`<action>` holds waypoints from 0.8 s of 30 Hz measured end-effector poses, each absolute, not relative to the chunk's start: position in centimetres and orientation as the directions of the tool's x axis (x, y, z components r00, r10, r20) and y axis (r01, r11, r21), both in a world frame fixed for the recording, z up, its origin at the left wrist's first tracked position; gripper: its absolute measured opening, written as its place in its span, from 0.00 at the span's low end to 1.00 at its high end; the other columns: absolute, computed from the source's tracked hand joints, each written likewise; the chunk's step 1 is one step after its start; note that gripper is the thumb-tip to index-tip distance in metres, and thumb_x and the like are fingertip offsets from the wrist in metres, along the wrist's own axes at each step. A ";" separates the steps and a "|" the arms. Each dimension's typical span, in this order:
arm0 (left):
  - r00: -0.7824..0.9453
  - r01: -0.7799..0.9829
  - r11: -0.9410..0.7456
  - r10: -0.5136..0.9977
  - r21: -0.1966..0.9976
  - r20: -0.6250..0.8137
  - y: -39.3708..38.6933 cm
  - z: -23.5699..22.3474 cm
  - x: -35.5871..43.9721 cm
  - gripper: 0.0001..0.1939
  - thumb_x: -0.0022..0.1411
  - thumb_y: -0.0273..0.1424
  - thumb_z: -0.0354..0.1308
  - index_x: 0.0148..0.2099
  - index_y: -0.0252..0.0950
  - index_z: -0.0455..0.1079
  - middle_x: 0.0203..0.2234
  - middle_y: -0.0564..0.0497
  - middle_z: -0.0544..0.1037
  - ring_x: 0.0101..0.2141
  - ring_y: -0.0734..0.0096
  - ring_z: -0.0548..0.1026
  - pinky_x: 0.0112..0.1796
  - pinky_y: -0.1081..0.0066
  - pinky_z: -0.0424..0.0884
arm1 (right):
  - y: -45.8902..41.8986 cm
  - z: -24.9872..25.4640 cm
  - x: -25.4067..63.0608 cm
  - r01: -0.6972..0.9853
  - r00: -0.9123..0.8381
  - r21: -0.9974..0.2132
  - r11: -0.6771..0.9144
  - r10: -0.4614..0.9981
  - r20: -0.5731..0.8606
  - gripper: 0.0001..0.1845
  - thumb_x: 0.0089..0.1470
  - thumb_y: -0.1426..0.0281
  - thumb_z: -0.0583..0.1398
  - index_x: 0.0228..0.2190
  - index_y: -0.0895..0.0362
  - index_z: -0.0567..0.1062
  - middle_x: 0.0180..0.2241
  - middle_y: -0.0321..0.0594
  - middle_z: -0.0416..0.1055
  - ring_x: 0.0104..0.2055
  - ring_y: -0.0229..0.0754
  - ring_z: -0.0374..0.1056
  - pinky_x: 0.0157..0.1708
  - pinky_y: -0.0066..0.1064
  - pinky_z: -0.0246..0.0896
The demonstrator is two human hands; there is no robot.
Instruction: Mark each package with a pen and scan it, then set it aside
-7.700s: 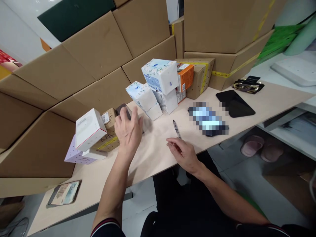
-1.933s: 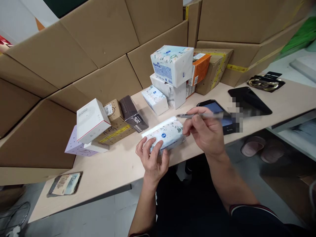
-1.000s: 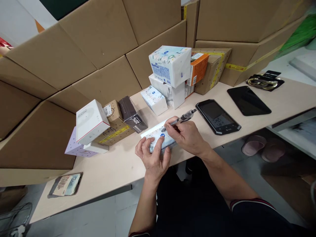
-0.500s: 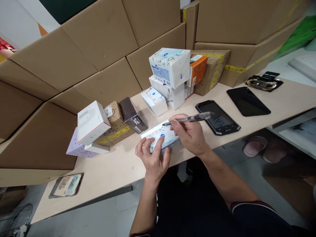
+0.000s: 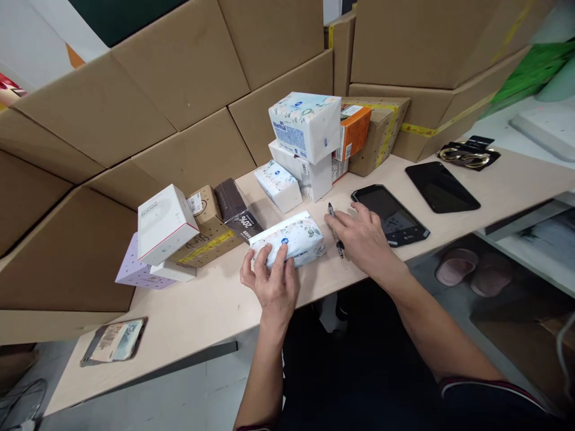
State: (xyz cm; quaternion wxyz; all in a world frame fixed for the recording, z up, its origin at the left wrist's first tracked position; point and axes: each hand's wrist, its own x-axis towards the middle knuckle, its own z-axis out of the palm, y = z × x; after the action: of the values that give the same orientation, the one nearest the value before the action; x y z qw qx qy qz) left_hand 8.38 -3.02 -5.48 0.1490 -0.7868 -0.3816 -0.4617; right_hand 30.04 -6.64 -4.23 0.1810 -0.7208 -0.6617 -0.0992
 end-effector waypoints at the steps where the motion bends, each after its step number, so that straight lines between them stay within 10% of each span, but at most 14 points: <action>1: 0.284 0.735 -0.667 0.466 0.123 0.838 -3.1 -5.5 8.3 0.15 0.64 0.29 0.61 0.52 0.39 0.76 0.50 0.41 0.74 0.60 0.50 0.63 0.59 0.49 0.61 | -6.5 -4.2 29.9 0.993 0.095 -0.106 -0.060 0.927 0.363 0.25 0.59 0.81 0.50 0.56 0.59 0.71 0.51 0.51 0.75 0.61 0.65 0.54 0.47 0.49 0.53; 12: 0.342 0.662 -0.748 0.343 0.034 0.874 -4.0 -5.1 7.5 0.20 0.59 0.24 0.62 0.54 0.36 0.72 0.51 0.39 0.73 0.58 0.51 0.67 0.58 0.46 0.62 | -8.1 -5.4 30.7 0.969 0.242 -0.178 -0.171 0.802 0.546 0.24 0.64 0.70 0.54 0.60 0.53 0.67 0.57 0.54 0.68 0.57 0.60 0.57 0.50 0.49 0.59; 18: 0.316 0.531 -0.848 0.203 0.005 0.927 -5.2 -5.8 6.6 0.20 0.56 0.22 0.60 0.52 0.41 0.72 0.38 0.45 0.75 0.44 0.58 0.74 0.39 0.61 0.75 | -10.7 -6.8 33.0 0.824 0.567 -0.314 -0.472 0.673 0.475 0.46 0.56 0.49 0.61 0.65 0.62 0.57 0.60 0.70 0.56 0.59 0.71 0.56 0.50 0.64 0.58; 24: 0.407 0.345 -0.901 0.397 0.264 0.823 -6.4 -6.2 8.2 0.21 0.60 0.19 0.55 0.54 0.38 0.69 0.33 0.47 0.75 0.31 0.69 0.76 0.30 0.69 0.75 | -9.9 -8.2 33.6 0.764 0.645 -0.384 -0.518 0.638 0.421 0.39 0.57 0.54 0.59 0.63 0.62 0.61 0.54 0.66 0.63 0.54 0.67 0.61 0.47 0.60 0.59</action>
State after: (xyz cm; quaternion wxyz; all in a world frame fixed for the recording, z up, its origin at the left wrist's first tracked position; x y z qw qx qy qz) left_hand 8.19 -6.42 -6.18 -0.0262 -0.8384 -0.2212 -0.4975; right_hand 33.63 -9.91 -8.20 0.2760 -0.8638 -0.4057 -0.1143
